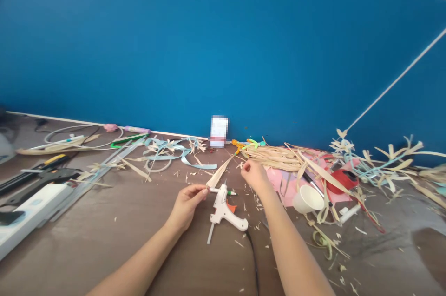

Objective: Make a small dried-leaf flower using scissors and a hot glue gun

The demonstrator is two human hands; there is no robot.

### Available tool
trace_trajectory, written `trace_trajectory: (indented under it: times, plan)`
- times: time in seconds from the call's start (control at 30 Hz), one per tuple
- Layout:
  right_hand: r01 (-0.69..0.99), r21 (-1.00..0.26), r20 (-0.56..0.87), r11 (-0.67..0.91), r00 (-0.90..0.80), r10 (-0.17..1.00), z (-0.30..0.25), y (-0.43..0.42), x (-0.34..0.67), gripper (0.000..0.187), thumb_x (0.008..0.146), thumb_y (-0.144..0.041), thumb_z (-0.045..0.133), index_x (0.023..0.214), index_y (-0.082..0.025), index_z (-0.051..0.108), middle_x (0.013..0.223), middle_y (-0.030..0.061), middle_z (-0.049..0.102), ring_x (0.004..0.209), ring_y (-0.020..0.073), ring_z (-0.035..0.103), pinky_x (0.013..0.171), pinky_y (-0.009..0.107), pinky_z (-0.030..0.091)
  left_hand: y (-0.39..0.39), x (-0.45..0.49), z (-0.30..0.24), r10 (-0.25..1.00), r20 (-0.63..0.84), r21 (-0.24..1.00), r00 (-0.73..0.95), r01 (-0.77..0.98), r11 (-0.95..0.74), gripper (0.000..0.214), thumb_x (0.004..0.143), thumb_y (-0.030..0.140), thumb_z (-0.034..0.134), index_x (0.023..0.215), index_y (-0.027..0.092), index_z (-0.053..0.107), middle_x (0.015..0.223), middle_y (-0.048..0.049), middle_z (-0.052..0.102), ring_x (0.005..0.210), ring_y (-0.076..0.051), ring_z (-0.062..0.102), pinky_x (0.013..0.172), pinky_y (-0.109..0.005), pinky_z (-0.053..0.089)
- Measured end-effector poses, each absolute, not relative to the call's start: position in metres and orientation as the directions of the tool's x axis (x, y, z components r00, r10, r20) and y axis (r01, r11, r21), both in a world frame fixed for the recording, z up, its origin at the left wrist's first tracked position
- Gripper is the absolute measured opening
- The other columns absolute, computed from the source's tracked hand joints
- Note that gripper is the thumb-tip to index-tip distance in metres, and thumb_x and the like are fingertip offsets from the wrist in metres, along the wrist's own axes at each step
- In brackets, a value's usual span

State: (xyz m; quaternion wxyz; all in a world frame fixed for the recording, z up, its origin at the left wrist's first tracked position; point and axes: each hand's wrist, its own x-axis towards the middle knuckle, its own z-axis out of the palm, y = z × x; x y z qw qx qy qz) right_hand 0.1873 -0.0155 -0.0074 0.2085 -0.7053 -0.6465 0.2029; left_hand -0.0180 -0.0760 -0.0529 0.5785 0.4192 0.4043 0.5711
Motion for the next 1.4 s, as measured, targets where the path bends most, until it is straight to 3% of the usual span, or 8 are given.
trace_trajectory:
  times: [0.1, 0.17, 0.43, 0.63, 0.77, 0.97, 1.17, 1.4]
  plan:
    - [0.699, -0.714, -0.057, 0.044, -0.121, 0.991, -0.003, -0.040, 0.164, 0.007, 0.071, -0.019, 0.051, 0.072, -0.018, 0.057, 0.062, -0.0031, 0.056, 0.058, 0.0106, 0.053, 0.054, 0.021, 0.040, -0.078, -0.019, -0.047, 0.996, 0.063, 0.948, 0.062, -0.316, -0.040, 0.009, 0.063, 0.023, 0.068, 0.068, 0.015, 0.068, 0.100, -0.0085, 0.064, 0.090, -0.019, 0.056, 0.078, -0.027, 0.041]
    - [0.604, -0.795, -0.097, 0.060, -0.224, 0.970, -0.001, -0.055, 0.151, 0.007, 0.071, -0.022, 0.051, 0.071, -0.018, 0.056, 0.055, -0.0050, 0.052, 0.049, 0.0085, 0.048, 0.046, 0.019, 0.037, -0.079, -0.019, -0.044, 0.991, 0.064, 0.940, 0.116, -0.340, -0.021, 0.009, 0.062, 0.022, 0.069, 0.068, 0.015, 0.068, 0.105, -0.0098, 0.062, 0.093, -0.020, 0.056, 0.080, -0.029, 0.041]
    - [0.356, -0.931, -0.202, -0.086, -0.303, 0.931, 0.001, -0.064, 0.131, 0.010, 0.073, -0.026, 0.046, 0.077, -0.018, 0.050, 0.043, -0.0098, 0.037, 0.033, 0.0052, 0.034, 0.032, 0.016, 0.028, -0.083, -0.016, -0.044, 0.965, -0.013, 0.875, 0.261, -0.464, 0.137, 0.013, 0.061, 0.023, 0.070, 0.068, 0.012, 0.067, 0.063, -0.0026, 0.063, 0.055, -0.011, 0.054, 0.056, -0.025, 0.046]
    - [0.047, -0.991, -0.130, -0.122, -0.254, 0.958, -0.001, -0.068, 0.124, 0.028, 0.069, -0.024, 0.056, 0.096, -0.017, 0.051, 0.070, -0.0038, 0.049, 0.039, 0.0020, 0.036, 0.034, 0.015, 0.028, -0.083, -0.015, -0.044, 0.971, -0.027, 0.862, 0.238, -0.487, 0.144, 0.011, 0.061, 0.021, 0.070, 0.066, 0.012, 0.066, 0.057, -0.0004, 0.060, 0.052, -0.008, 0.052, 0.054, -0.022, 0.044]
    - [0.125, -0.992, -0.031, -0.001, -0.240, 0.970, -0.003, -0.073, 0.121, 0.028, 0.070, -0.019, 0.055, 0.098, -0.021, 0.053, 0.079, -0.0017, 0.053, 0.044, 0.0035, 0.042, 0.036, 0.015, 0.031, -0.082, -0.015, -0.044, 0.983, -0.046, 0.865, 0.176, -0.485, 0.127, 0.011, 0.060, 0.020, 0.071, 0.066, 0.012, 0.067, 0.057, -0.0001, 0.061, 0.052, -0.007, 0.051, 0.054, -0.020, 0.042]
    - [0.348, -0.930, 0.056, 0.118, -0.183, 0.982, -0.005, -0.079, 0.119, 0.011, 0.070, -0.019, 0.057, 0.080, -0.017, 0.058, 0.059, -0.0028, 0.054, 0.050, 0.0096, 0.049, 0.045, 0.020, 0.039, -0.084, -0.014, -0.040, 0.988, -0.060, 0.886, 0.141, -0.448, 0.118, 0.013, 0.058, 0.022, 0.072, 0.065, 0.013, 0.067, 0.057, -0.0003, 0.061, 0.053, -0.009, 0.051, 0.054, -0.021, 0.043]
    - [0.398, -0.886, 0.179, 0.237, -0.178, 0.968, -0.004, -0.080, 0.117, 0.004, 0.070, -0.019, 0.056, 0.069, -0.017, 0.059, 0.072, 0.0015, 0.059, 0.059, 0.0116, 0.051, 0.050, 0.021, 0.041, -0.085, -0.013, -0.039, 0.990, -0.070, 0.909, 0.125, -0.401, 0.114, 0.016, 0.058, 0.025, 0.071, 0.065, 0.012, 0.067, 0.059, -0.0010, 0.060, 0.051, -0.008, 0.050, 0.052, -0.021, 0.044]
    - [0.296, -0.949, 0.076, 0.110, -0.124, 0.989, -0.010, -0.076, 0.120, 0.010, 0.071, -0.026, 0.057, 0.071, -0.016, 0.058, 0.056, -0.0022, 0.055, 0.043, 0.0080, 0.043, 0.041, 0.020, 0.035, -0.086, -0.015, -0.041, 0.983, -0.109, 0.873, 0.150, -0.459, 0.167, 0.022, 0.059, 0.029, 0.071, 0.070, 0.013, 0.061, 0.064, -0.0012, 0.060, 0.057, -0.010, 0.054, 0.049, -0.020, 0.046]
